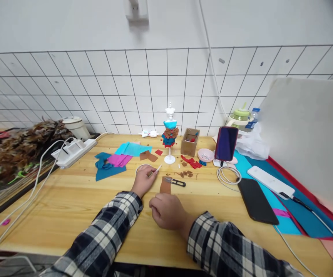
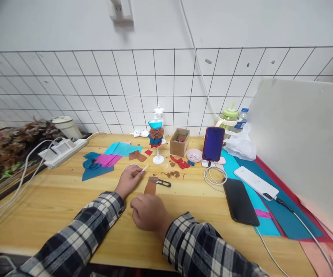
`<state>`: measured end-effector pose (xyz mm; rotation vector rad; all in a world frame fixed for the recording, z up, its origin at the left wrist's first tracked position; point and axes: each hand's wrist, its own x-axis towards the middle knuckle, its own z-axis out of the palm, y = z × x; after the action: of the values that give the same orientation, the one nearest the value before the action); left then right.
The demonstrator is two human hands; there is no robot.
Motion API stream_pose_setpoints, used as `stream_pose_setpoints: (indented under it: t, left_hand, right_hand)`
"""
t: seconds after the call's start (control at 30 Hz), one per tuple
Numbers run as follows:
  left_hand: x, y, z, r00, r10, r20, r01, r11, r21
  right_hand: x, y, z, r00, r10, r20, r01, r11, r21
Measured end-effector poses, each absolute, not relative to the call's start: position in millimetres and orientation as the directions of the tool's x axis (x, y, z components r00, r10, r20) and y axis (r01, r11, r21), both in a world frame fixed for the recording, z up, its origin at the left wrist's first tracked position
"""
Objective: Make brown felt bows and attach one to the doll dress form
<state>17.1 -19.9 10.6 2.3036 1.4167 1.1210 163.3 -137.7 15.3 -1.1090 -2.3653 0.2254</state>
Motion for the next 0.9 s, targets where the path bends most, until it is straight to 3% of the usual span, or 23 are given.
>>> stream_pose_setpoints:
  t: [0.57, 0.77, 0.9]
  left_hand:
    - [4, -26, 17, 0.294, 0.839, 0.458, 0.561, -0.539, 0.628]
    - [2, -23, 20, 0.228, 0.898, 0.377, 0.453, -0.440, 0.775]
    - [9, -30, 21, 0.200, 0.902, 0.383, 0.402, -0.432, 0.807]
  right_hand:
    - [155, -139, 16, -0.606, 0.718, 0.341, 0.710, 0.682, -0.173]
    - [159, -140, 20, -0.638, 0.667, 0.384, 0.640, 0.737, -0.217]
    - [173, -142, 28, -0.545, 0.696, 0.467, 0.609, 0.712, -0.351]
